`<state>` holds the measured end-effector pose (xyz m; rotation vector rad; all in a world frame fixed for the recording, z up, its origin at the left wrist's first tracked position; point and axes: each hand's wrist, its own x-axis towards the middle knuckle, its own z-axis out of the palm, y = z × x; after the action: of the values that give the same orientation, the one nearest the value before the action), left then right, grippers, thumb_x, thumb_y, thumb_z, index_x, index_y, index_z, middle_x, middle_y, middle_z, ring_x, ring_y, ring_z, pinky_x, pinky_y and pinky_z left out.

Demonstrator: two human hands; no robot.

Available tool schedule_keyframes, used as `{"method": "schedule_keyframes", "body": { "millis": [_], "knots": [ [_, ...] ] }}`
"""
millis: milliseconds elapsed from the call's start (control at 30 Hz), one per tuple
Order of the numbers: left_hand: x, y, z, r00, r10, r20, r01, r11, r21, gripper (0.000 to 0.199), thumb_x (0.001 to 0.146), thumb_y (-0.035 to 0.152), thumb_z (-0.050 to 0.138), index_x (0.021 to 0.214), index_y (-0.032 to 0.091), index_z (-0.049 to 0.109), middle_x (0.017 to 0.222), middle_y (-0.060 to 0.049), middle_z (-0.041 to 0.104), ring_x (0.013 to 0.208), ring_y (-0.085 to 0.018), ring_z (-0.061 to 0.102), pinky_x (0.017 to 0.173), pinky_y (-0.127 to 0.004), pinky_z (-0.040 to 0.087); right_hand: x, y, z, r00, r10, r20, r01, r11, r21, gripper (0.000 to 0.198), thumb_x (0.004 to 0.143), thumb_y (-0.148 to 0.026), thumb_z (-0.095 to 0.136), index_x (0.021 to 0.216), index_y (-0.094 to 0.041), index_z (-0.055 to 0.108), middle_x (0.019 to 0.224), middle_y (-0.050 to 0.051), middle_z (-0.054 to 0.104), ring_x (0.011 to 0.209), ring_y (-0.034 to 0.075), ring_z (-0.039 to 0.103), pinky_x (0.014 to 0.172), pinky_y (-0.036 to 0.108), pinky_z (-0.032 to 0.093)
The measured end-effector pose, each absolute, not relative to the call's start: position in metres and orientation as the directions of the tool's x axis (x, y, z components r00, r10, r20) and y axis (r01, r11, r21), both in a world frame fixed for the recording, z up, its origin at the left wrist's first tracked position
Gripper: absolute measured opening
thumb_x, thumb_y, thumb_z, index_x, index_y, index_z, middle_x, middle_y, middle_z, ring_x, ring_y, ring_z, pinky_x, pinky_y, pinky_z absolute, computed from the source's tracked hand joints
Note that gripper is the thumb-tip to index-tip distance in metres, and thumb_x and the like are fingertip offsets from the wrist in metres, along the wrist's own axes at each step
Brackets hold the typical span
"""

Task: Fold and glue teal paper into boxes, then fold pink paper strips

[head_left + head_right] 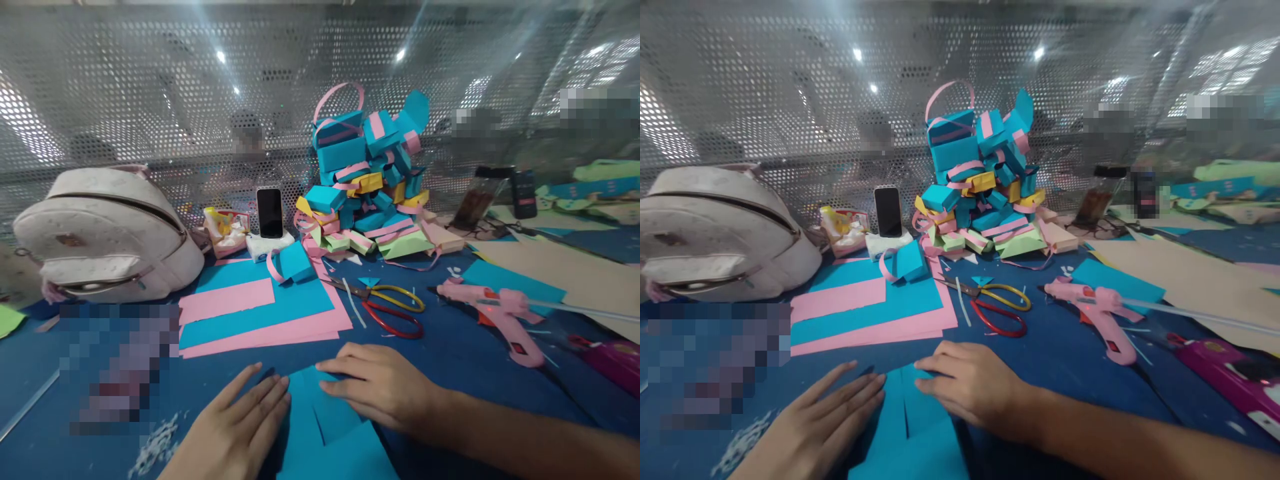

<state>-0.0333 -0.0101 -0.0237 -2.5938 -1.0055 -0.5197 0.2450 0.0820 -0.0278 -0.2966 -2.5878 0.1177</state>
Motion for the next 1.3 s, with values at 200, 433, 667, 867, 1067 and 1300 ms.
{"method": "schedule_keyframes", "body": {
  "millis": [200, 433, 667, 867, 1067, 1300],
  "knots": [
    [-0.041, -0.005, -0.021, 0.768, 0.563, 0.303, 0.632, -0.742, -0.224, 0.043, 0.101, 0.014, 0.030, 0.136, 0.013, 0.055, 0.138, -0.008, 0.061, 0.119, -0.027, 0.061, 0.103, -0.047, 0.049, 0.244, 0.082, -0.029, -0.840, 0.241, 0.486, 0.185, 0.970, -0.160, 0.024, 0.099, -0.019, 0.047, 0.113, -0.016, 0.067, 0.124, 0.007, 0.068, 0.094, 0.019, 0.058, 0.075, 0.030, 0.053],
    [-0.031, -0.003, -0.002, 0.753, 0.609, 0.250, 0.647, -0.754, -0.113, 0.038, 0.094, 0.007, 0.037, 0.121, 0.013, 0.062, 0.127, -0.010, 0.068, 0.110, -0.024, 0.066, 0.101, -0.047, 0.051, 0.240, 0.081, -0.027, -0.840, 0.286, 0.461, 0.227, 0.957, -0.181, 0.030, 0.101, -0.022, 0.046, 0.125, -0.014, 0.062, 0.118, 0.008, 0.069, 0.097, 0.019, 0.059, 0.083, 0.031, 0.052],
    [-0.035, -0.005, -0.021, 0.731, 0.622, 0.281, 0.664, -0.743, -0.083, 0.042, 0.095, 0.008, 0.030, 0.125, 0.013, 0.058, 0.134, -0.011, 0.063, 0.121, -0.025, 0.058, 0.111, -0.052, 0.040, 0.241, 0.082, -0.031, -0.858, 0.346, 0.380, 0.317, 0.938, -0.140, 0.035, 0.094, -0.024, 0.057, 0.129, -0.017, 0.058, 0.122, 0.008, 0.067, 0.101, 0.023, 0.059, 0.083, 0.036, 0.053],
    [-0.031, -0.003, -0.017, 0.731, 0.595, 0.333, 0.654, -0.750, -0.095, 0.038, 0.101, 0.014, 0.029, 0.111, 0.013, 0.066, 0.124, -0.011, 0.069, 0.115, -0.023, 0.062, 0.112, -0.046, 0.039, 0.240, 0.081, -0.029, -0.836, 0.309, 0.453, 0.302, 0.949, -0.090, 0.028, 0.095, -0.022, 0.055, 0.122, -0.015, 0.062, 0.114, 0.007, 0.069, 0.097, 0.020, 0.060, 0.079, 0.033, 0.053],
    [-0.029, -0.005, -0.020, 0.667, 0.585, 0.462, 0.668, -0.744, -0.022, 0.043, 0.106, 0.025, 0.026, 0.120, 0.017, 0.066, 0.111, -0.003, 0.074, 0.108, -0.018, 0.063, 0.122, -0.040, 0.020, 0.239, 0.082, -0.031, -0.785, 0.253, 0.565, 0.261, 0.963, -0.068, 0.014, 0.094, -0.019, 0.058, 0.102, -0.014, 0.068, 0.104, 0.005, 0.072, 0.093, 0.018, 0.061, 0.074, 0.031, 0.053],
    [-0.034, -0.003, 0.003, 0.780, 0.502, 0.374, 0.581, -0.803, -0.134, 0.035, 0.104, 0.018, 0.036, 0.114, 0.013, 0.069, 0.093, -0.002, 0.074, 0.086, -0.014, 0.066, 0.123, -0.039, 0.017, 0.239, 0.080, -0.031, -0.754, 0.257, 0.605, 0.286, 0.957, -0.050, 0.015, 0.092, -0.016, 0.060, 0.079, -0.016, 0.067, 0.102, 0.003, 0.074, 0.088, 0.016, 0.063, 0.066, 0.032, 0.048]
  ]
}}
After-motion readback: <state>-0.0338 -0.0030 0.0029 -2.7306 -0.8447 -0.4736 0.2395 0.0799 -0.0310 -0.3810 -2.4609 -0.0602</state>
